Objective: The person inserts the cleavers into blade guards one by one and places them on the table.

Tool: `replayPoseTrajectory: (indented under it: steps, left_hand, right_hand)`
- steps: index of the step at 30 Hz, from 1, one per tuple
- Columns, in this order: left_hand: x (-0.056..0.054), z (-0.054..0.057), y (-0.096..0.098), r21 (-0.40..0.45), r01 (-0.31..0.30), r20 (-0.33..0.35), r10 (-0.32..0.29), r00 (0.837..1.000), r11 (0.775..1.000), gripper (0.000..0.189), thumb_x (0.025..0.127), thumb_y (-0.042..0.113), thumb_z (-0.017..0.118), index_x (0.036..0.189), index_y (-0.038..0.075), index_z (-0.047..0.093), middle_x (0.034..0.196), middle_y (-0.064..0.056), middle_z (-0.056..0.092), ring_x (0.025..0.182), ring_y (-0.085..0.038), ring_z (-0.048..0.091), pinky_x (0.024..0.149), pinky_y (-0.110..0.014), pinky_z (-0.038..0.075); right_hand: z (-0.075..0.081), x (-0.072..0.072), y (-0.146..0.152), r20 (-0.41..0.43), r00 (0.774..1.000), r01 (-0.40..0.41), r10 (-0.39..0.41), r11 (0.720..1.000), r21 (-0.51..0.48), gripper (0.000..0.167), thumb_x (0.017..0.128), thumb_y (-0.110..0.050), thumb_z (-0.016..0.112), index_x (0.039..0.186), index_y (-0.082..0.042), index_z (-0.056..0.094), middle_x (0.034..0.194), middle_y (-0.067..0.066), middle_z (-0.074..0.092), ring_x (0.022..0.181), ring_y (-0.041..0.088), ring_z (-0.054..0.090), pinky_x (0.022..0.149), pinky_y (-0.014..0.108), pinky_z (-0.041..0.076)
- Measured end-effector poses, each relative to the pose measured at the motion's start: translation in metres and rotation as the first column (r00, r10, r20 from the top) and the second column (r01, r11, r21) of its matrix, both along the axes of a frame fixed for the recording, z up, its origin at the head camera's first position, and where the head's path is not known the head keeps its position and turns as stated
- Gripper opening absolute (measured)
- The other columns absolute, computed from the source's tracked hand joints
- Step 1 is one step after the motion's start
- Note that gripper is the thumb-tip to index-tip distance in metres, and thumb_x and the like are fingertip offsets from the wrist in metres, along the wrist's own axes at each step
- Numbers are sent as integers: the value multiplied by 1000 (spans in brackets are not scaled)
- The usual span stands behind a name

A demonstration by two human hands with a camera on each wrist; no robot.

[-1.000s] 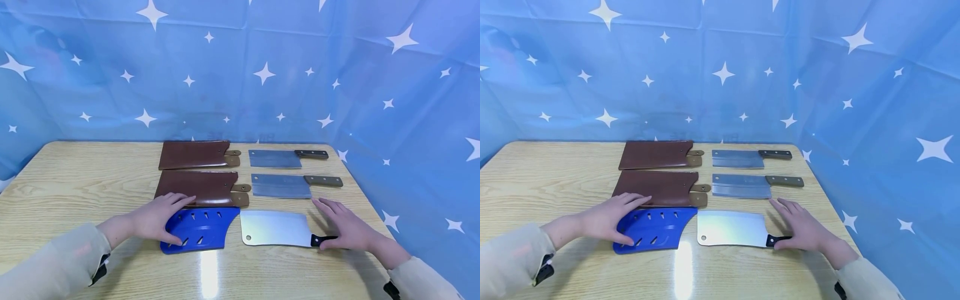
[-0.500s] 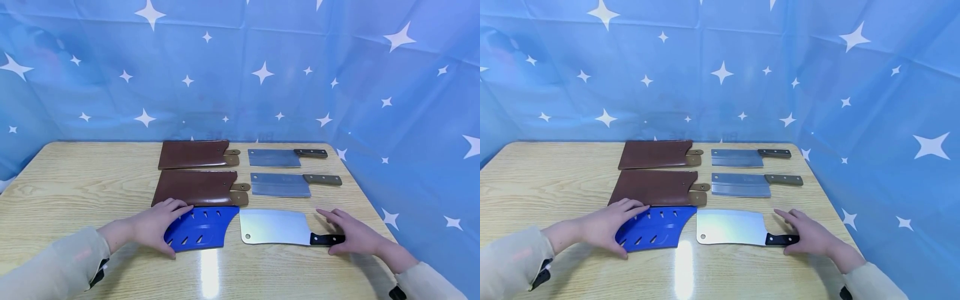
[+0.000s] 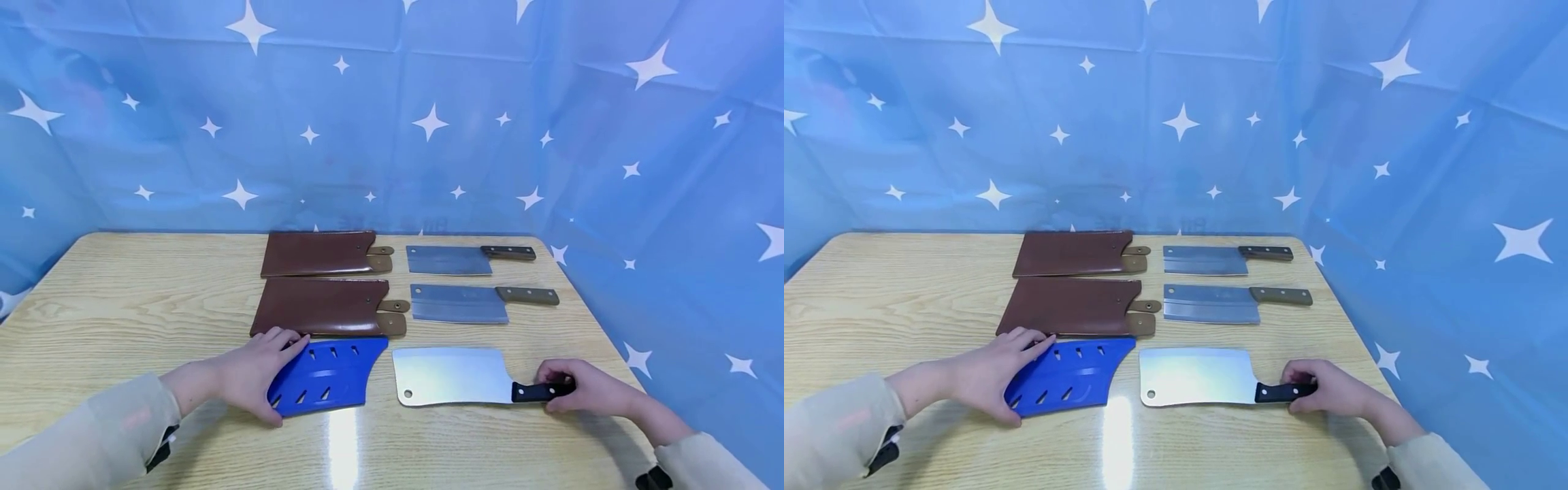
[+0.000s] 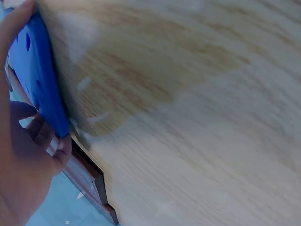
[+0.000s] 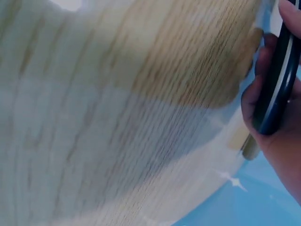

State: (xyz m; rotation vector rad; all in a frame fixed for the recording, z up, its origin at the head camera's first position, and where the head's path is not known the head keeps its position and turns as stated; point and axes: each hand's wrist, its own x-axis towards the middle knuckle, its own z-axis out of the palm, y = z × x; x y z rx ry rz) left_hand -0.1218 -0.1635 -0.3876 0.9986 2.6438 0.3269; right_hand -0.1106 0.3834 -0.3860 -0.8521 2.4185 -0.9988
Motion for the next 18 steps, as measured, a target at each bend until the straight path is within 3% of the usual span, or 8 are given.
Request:
replayPoseTrajectory:
  steps: [4,8,13,18]
  left_hand:
    - [2,2,-1,85,-32,36,29,999,996,111,58,48,80,145,2,28,138,-13,34,120,-26,37,93,-45,41]
    - [1,9,-2,222,-70,115,46,992,972,108,57,37,81,144,2,27,136,-14,29,117,-28,39,85,-37,44]
    - [-4,17,-5,326,-112,211,43,977,939,103,63,30,78,145,1,22,139,-15,27,122,-33,34,88,-44,41]
    - [-10,24,-6,377,-147,276,41,960,914,100,67,27,75,145,4,18,140,-16,27,125,-35,29,90,-51,37]
  right_hand:
    - [6,3,-4,23,999,28,-27,999,-29,19,79,-9,73,92,-15,61,78,2,60,65,7,49,55,24,39]
    - [17,7,-7,18,998,64,-63,997,-50,19,78,-5,72,92,-15,63,78,4,62,65,6,53,54,25,41]
    - [31,4,-7,-54,995,74,-78,994,-75,23,78,-2,71,95,-15,63,81,6,63,68,6,56,53,25,43]
    - [44,0,-6,-114,989,86,-96,993,-84,27,78,3,69,97,-15,63,83,0,63,71,5,57,55,25,47]
